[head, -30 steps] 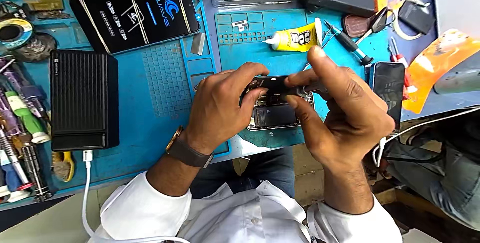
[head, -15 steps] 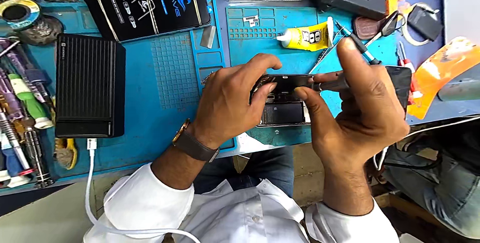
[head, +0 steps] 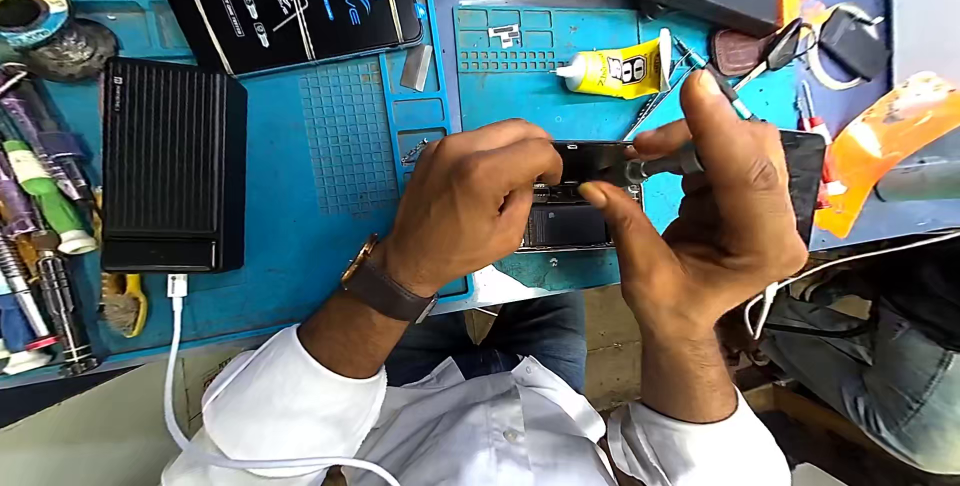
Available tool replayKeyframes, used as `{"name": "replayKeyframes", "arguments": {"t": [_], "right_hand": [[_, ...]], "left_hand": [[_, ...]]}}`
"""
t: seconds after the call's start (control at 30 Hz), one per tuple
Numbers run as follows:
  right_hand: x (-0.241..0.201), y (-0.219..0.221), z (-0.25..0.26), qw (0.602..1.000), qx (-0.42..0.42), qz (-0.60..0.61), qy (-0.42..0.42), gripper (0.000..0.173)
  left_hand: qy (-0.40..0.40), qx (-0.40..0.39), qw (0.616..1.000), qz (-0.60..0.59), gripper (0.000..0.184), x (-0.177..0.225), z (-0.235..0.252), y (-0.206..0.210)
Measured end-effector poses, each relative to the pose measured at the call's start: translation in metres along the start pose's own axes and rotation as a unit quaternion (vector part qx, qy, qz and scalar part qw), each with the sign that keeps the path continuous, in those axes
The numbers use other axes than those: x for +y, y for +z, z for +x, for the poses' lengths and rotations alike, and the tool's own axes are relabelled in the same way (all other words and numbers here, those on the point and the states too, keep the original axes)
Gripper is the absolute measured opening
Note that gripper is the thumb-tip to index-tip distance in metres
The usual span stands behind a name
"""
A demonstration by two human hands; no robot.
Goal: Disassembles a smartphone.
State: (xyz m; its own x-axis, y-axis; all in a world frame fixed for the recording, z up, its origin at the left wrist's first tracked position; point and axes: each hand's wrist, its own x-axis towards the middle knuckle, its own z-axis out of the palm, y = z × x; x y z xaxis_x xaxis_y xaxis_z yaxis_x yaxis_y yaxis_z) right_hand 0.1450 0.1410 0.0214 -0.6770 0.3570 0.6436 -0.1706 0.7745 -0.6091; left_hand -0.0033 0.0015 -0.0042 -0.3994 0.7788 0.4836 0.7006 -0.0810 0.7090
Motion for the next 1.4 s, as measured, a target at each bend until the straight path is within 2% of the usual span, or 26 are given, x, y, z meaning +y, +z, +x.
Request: {"name": "replayKeyframes", "arguments": {"t": [0.07,0.17,0.23,0.37,0.5,0.67,0.8,1.0,1.13,1.3,1.4], "right_hand": [[0.0,0.002,0.0,0.999,0.025,-0.025,0.008,0.049],[-0.001,-0.003,0.003,0.997,-0.026,0.071,0.019,0.053],[0.0,-0.002,0.002,0.997,-0.031,0.067,0.006,0.056],[0.003,0.001,-0.005,0.999,0.042,-0.006,0.016,0.053],[0.005,-0.006,-0.002,0.994,-0.023,0.107,0.016,0.059],[0.003,0.003,-0.004,0.999,0.037,0.01,0.016,0.053],[0.001,-0.002,-0.002,0.993,-0.022,0.11,0.021,0.058],[0.003,0.004,-0.005,0.999,0.047,0.001,0.023,0.058],[0.002,-0.001,-0.003,0.992,-0.02,0.122,0.027,0.063],[0.003,0.007,-0.007,0.998,0.053,0.009,0.02,0.059],[0.002,0.0,-0.005,0.995,0.003,0.095,0.027,0.061]], "left_hand": [[-0.004,-0.006,1.0,0.002,0.023,0.0,-0.001,0.0],[-0.008,-0.014,1.0,0.013,0.025,0.0,-0.002,0.0],[-0.005,-0.019,1.0,0.018,0.025,0.0,-0.001,0.0],[0.0,-0.02,1.0,0.021,0.023,0.0,-0.001,0.0],[-0.009,-0.022,1.0,0.016,0.019,-0.001,-0.001,0.0],[-0.019,-0.018,1.0,0.012,0.021,0.0,-0.001,0.001],[-0.029,-0.015,0.999,0.007,0.021,-0.001,-0.001,0.0],[-0.027,-0.013,1.0,0.009,0.021,-0.001,0.0,0.001],[-0.031,-0.017,0.999,0.008,0.02,-0.001,0.0,0.0],[-0.028,-0.016,0.999,0.007,0.019,-0.001,0.0,0.001],[-0.03,-0.017,0.999,0.008,0.019,-0.001,0.0,0.0]]}}
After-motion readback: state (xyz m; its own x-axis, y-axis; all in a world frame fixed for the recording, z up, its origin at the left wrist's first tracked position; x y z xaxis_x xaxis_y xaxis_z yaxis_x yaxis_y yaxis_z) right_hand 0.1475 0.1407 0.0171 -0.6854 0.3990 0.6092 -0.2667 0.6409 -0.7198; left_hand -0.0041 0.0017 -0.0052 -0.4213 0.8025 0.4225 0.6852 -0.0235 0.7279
